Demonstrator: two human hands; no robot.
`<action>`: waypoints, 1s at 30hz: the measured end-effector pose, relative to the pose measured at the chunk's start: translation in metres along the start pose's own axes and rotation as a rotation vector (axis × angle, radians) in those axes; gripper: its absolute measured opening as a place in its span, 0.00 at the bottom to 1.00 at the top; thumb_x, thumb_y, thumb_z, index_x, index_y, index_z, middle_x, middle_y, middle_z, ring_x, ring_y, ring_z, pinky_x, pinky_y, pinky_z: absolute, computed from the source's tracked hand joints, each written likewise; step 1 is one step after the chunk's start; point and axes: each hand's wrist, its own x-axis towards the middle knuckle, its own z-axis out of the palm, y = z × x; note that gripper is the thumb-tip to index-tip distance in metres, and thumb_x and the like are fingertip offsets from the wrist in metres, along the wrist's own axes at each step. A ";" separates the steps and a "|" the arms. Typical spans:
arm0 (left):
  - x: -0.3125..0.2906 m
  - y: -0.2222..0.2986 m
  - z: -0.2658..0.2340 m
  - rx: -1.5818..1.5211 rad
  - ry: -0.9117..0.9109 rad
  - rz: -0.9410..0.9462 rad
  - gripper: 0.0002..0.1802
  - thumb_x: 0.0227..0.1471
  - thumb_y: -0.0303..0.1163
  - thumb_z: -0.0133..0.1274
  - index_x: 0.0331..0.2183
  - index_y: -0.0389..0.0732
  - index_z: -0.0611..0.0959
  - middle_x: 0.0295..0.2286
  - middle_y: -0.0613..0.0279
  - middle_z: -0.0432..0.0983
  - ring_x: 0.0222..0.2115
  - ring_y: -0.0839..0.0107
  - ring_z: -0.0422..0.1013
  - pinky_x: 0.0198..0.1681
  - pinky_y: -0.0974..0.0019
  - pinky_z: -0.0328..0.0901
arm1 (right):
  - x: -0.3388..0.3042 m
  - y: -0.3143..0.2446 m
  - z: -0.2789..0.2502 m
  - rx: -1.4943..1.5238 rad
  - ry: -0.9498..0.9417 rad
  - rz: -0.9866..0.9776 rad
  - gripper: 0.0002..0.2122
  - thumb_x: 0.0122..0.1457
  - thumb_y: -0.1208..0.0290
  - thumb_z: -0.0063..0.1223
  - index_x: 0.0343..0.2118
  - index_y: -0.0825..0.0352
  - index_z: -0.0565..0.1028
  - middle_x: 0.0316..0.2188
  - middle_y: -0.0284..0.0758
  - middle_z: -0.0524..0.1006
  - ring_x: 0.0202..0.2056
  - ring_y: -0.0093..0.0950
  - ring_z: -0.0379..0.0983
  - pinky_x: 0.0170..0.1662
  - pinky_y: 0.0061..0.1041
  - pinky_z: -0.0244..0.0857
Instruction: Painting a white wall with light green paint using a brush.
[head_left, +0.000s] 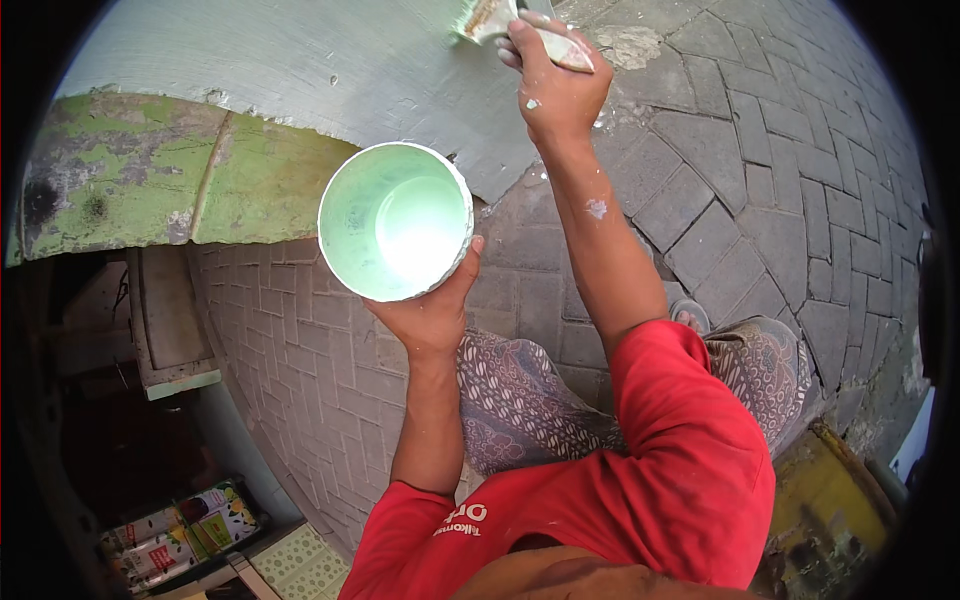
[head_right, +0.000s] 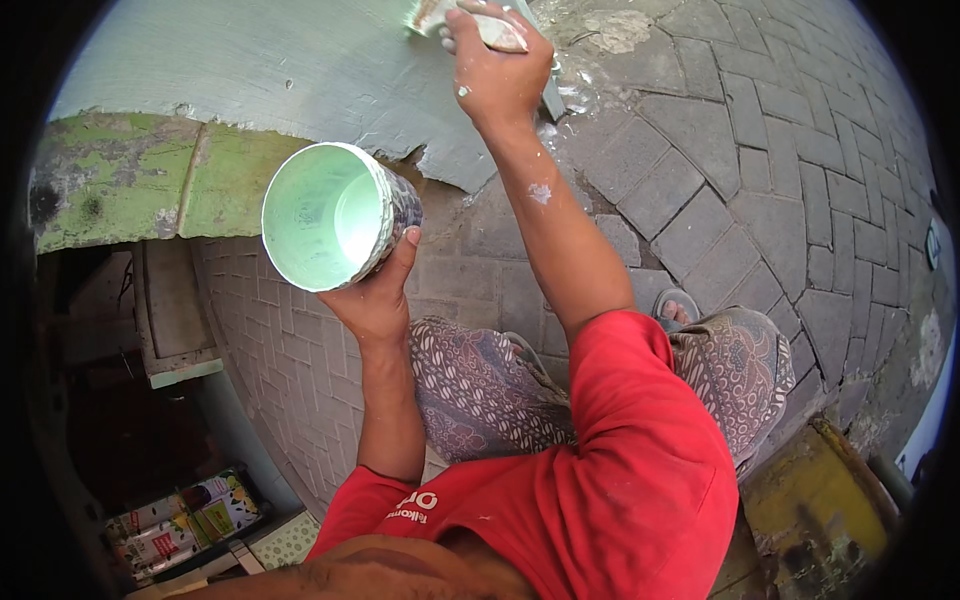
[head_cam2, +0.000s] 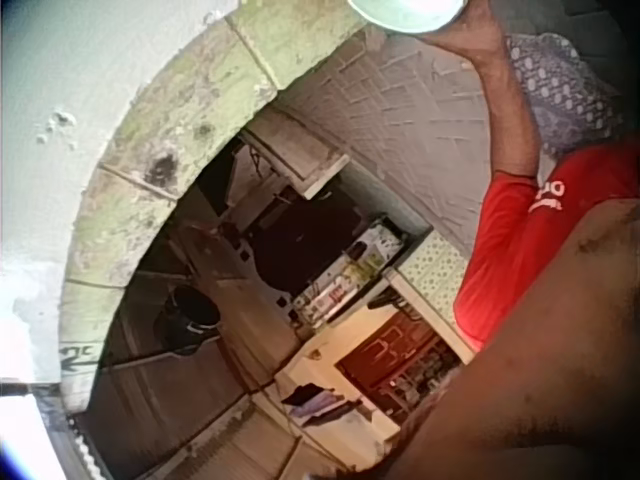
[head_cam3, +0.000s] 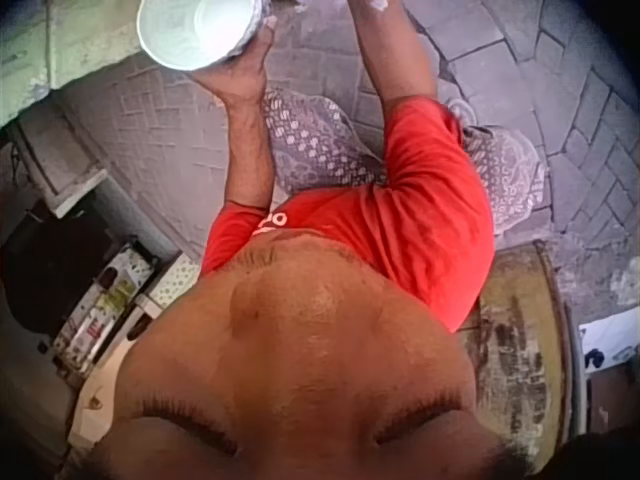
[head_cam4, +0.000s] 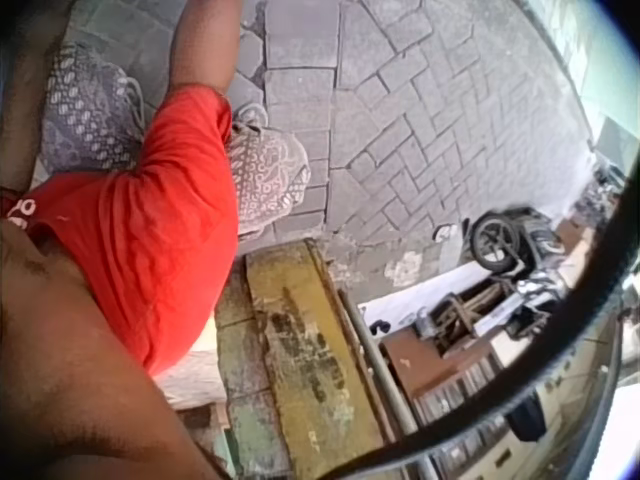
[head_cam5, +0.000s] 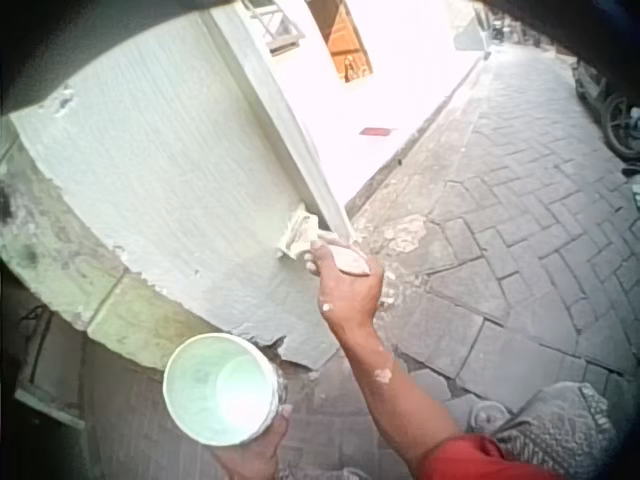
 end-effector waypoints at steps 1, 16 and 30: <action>0.000 0.001 0.001 0.003 -0.013 -0.020 0.36 0.37 0.22 0.77 0.49 0.31 0.79 0.42 0.55 0.81 0.42 0.66 0.78 0.49 0.61 0.72 | 0.007 -0.020 0.010 -0.006 0.005 -0.002 0.11 0.62 0.76 0.63 0.44 0.78 0.80 0.32 0.41 0.84 0.31 0.28 0.84 0.36 0.23 0.80; -0.001 0.009 0.006 -0.082 0.039 -0.010 0.37 0.36 0.19 0.76 0.50 0.31 0.77 0.43 0.55 0.80 0.43 0.66 0.76 0.49 0.62 0.71 | -0.056 0.167 -0.174 -0.890 0.431 0.283 0.09 0.55 0.70 0.66 0.37 0.68 0.85 0.33 0.45 0.85 0.30 0.38 0.83 0.38 0.34 0.76; -0.006 -0.004 -0.015 0.032 0.004 -0.038 0.43 0.38 0.14 0.73 0.57 0.31 0.73 0.51 0.53 0.76 0.50 0.63 0.74 0.57 0.59 0.69 | -0.042 -0.001 0.009 0.145 0.042 -0.058 0.10 0.62 0.74 0.64 0.41 0.75 0.83 0.31 0.33 0.84 0.32 0.20 0.80 0.39 0.20 0.74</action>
